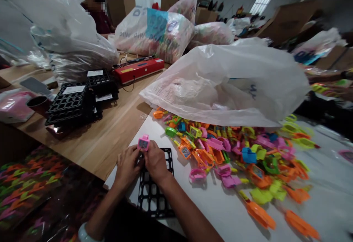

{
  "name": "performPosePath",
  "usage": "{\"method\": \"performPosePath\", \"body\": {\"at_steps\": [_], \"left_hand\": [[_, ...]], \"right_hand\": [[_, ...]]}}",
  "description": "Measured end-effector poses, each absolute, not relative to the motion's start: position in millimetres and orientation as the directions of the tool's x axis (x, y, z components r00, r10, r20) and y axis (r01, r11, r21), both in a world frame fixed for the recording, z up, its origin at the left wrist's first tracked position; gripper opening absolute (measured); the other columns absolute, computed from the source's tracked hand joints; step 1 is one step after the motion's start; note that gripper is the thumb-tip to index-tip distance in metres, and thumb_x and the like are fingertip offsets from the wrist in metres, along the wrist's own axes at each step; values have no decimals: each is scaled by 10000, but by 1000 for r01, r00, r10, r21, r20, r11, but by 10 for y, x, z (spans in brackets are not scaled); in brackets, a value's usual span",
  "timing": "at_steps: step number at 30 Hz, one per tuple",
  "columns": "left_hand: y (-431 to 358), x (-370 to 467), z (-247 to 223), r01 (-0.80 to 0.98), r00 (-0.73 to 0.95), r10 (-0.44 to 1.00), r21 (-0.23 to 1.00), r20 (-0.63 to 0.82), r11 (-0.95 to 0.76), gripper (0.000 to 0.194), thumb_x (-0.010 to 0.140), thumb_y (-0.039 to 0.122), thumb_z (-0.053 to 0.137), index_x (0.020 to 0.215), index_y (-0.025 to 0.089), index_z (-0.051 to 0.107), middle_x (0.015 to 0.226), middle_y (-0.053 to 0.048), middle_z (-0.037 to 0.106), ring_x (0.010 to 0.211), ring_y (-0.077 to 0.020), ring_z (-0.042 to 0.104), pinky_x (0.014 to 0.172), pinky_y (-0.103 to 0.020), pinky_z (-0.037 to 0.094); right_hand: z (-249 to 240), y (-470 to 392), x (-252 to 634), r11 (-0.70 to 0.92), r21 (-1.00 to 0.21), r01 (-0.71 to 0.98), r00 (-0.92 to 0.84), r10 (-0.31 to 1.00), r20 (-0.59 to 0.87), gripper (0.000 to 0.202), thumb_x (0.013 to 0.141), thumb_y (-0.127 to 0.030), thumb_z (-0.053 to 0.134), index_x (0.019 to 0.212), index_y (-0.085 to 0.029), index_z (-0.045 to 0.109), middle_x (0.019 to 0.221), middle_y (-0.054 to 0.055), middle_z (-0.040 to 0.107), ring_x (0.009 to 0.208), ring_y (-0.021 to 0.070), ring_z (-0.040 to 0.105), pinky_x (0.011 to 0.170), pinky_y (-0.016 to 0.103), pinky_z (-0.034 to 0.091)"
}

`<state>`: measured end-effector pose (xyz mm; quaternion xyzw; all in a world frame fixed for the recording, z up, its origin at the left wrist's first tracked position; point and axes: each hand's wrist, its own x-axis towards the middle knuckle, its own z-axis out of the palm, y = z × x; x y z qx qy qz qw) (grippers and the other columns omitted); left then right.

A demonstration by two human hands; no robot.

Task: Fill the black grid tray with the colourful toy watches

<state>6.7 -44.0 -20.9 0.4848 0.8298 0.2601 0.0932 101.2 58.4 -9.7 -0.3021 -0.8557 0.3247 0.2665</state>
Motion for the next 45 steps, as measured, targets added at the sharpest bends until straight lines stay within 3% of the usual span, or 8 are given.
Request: {"method": "performPosePath", "body": {"at_steps": [4,8,11,19,25,31,40,45], "left_hand": [[-469,118,-190,764,-507,853,520,119,382,350,874,314,639,1224,314,649,1318,-68,629,1243,-300,508,1007,-478,398],[-532,259,-121,764,-535,829,514,165,391,325,907,331,608,1224,272,645,1301,-81,638,1233,-292,507,1033,-484,381],[-596,310,-138,758,-553,812,516,186,398,310,903,315,601,1206,267,650,1280,-83,647,1211,-288,517,1023,-478,390],[-736,311,-235,718,-580,795,573,180,395,327,871,354,635,1190,287,648,1236,-66,671,1171,-287,554,987,-456,405],[-668,284,-97,690,-576,807,606,129,396,101,901,308,625,954,248,686,1061,-45,719,1011,-249,597,884,-402,402],[-651,300,-179,730,-552,813,576,183,366,86,904,326,628,897,252,671,995,-37,708,940,-236,591,841,-376,384],[-607,329,-167,747,-486,852,597,194,291,101,929,326,607,909,242,660,946,-20,700,909,-216,591,843,-363,371],[-618,318,-211,767,-465,861,578,203,278,142,940,359,587,979,257,678,961,-32,696,924,-225,592,856,-371,379]], "right_hand": [[59,723,1226,686,-594,421,-704,660,263,154,884,-124,567,1011,-205,599,969,51,640,833,189,631,720,286,503],[281,962,1548,619,-209,757,-571,782,248,193,879,-32,511,977,-144,634,998,149,620,788,241,614,656,336,456],[395,972,1705,672,-74,737,-641,729,242,270,864,27,442,831,-158,636,888,130,624,735,221,589,647,329,428],[353,515,2100,970,-141,195,-862,239,447,268,982,-112,450,1119,-219,654,1042,75,688,929,202,613,806,328,464],[280,468,2152,735,-381,561,-696,668,263,135,950,-321,568,958,-195,615,893,69,661,816,212,642,694,319,485],[245,512,2030,443,-540,716,-548,835,-42,207,881,-361,582,730,-221,563,760,34,658,689,189,621,600,289,411],[261,638,2012,-227,-931,287,-513,784,-349,478,646,-535,764,940,-184,627,795,12,666,639,154,571,535,254,417],[330,583,1775,-226,-960,165,-647,710,-278,340,722,-501,742,767,-189,616,639,-12,638,613,145,573,617,268,458]]}}
